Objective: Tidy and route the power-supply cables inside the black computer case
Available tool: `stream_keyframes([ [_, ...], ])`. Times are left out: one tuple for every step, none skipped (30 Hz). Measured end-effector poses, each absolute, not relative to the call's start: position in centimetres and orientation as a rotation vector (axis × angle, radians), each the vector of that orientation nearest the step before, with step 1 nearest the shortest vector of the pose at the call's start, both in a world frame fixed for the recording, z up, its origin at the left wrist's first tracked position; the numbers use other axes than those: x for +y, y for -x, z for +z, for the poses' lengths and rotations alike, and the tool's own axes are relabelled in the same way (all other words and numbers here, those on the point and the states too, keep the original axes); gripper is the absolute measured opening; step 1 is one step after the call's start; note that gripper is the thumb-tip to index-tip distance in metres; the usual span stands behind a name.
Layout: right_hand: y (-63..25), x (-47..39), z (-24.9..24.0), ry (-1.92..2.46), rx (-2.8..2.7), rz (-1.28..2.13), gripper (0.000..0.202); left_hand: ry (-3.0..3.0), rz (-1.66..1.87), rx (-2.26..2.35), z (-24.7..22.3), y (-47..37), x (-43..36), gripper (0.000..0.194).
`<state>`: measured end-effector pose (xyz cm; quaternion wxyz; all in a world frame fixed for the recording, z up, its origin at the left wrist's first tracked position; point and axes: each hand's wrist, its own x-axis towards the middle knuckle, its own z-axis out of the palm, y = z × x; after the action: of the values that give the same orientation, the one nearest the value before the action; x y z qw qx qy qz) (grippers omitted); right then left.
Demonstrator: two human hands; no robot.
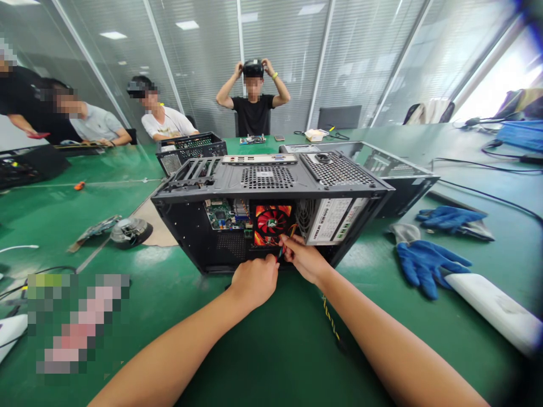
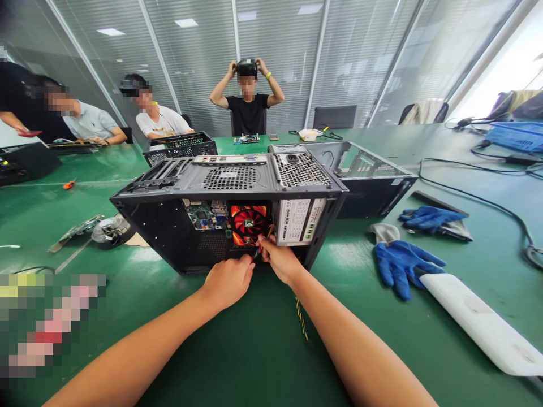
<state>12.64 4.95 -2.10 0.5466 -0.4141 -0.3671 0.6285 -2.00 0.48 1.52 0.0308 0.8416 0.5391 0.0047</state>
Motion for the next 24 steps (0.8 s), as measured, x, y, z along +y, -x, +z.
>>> stream_keyframes([
  [-12.66,4.97,-2.16,0.976,-0.863,1.493,0.027,-2.596,0.018,1.655,1.49,2.01,0.46,0.036],
  [-12.68,4.98,-2.23,0.97,-0.858,1.497,0.027,-2.598,0.019,1.65,1.48,2.02,0.45,0.036],
  [-12.72,5.0,-2.29,0.962,-0.855,1.503,0.026,-2.6,0.02,1.644,1.49,2.04,0.43,0.036],
  [-12.77,5.01,-2.33,0.953,-0.85,1.51,0.025,-2.601,0.02,1.638,1.51,2.04,0.41,0.037],
  [-12.83,5.01,-2.34,0.944,-0.847,1.522,0.025,-2.6,0.02,1.632,1.53,2.05,0.39,0.037],
  [-12.9,5.01,-2.31,0.937,-0.841,1.535,0.024,-2.599,0.021,1.628,1.54,2.06,0.38,0.038],
  [-12.97,5.0,-2.24,0.93,-0.833,1.549,0.024,-2.598,0.024,1.625,1.55,2.06,0.36,0.038],
  [-13.03,4.98,-2.15,0.924,-0.826,1.564,0.024,-2.597,0.027,1.618,1.53,2.07,0.36,0.038],
  [-13.09,4.95,-2.04,0.919,-0.818,1.576,0.023,-2.596,0.03,1.613,1.51,2.07,0.36,0.039],
  [-13.13,4.92,-1.93,0.912,-0.808,1.587,0.023,-2.598,0.035,1.608,1.47,2.07,0.36,0.039],
  [-13.17,4.9,-1.84,0.904,-0.799,1.596,0.022,-2.6,0.041,1.604,1.43,2.07,0.37,0.039],
  [-13.19,4.88,-1.77,0.895,-0.791,1.604,0.022,-2.602,0.045,1.604,1.38,2.06,0.38,0.039],
  [-13.21,4.88,-1.73,0.889,-0.784,1.613,0.022,-2.605,0.049,1.607,1.34,2.05,0.4,0.039],
  [-13.21,4.9,-1.73,0.886,-0.777,1.62,0.022,-2.608,0.051,1.61,1.3,2.03,0.41,0.039],
  [-13.2,4.93,-1.76,0.887,-0.771,1.625,0.023,-2.611,0.051,1.614,1.27,2.01,0.42,0.039],
  [-13.19,4.97,-1.81,0.889,-0.766,1.627,0.023,-2.613,0.047,1.619,1.24,2.0,0.43,0.038],
  [-13.18,5.03,-1.88,0.893,-0.763,1.625,0.024,-2.615,0.043,1.623,1.23,1.98,0.43,0.038],
  [-13.17,5.08,-1.97,0.898,-0.762,1.621,0.024,-2.616,0.037,1.626,1.23,1.97,0.43,0.037],
  [-13.16,5.14,-2.08,0.901,-0.763,1.616,0.024,-2.616,0.031,1.634,1.23,1.95,0.43,0.037],
  [-13.15,5.19,-2.18,0.901,-0.766,1.61,0.024,-2.616,0.027,1.642,1.24,1.93,0.42,0.036],
  [-13.15,5.24,-2.28,0.902,-0.771,1.605,0.024,-2.617,0.025,1.649,1.26,1.92,0.41,0.036],
  [-13.15,5.27,-2.37,0.904,-0.777,1.599,0.024,-2.617,0.022,1.653,1.28,1.9,0.39,0.036],
  [-13.15,5.3,-2.44,0.908,-0.784,1.593,0.023,-2.616,0.019,1.656,1.31,1.87,0.37,0.036],
  [-13.13,5.31,-2.49,0.913,-0.791,1.586,0.024,-2.612,0.014,1.66,1.34,1.84,0.34,0.036],
])
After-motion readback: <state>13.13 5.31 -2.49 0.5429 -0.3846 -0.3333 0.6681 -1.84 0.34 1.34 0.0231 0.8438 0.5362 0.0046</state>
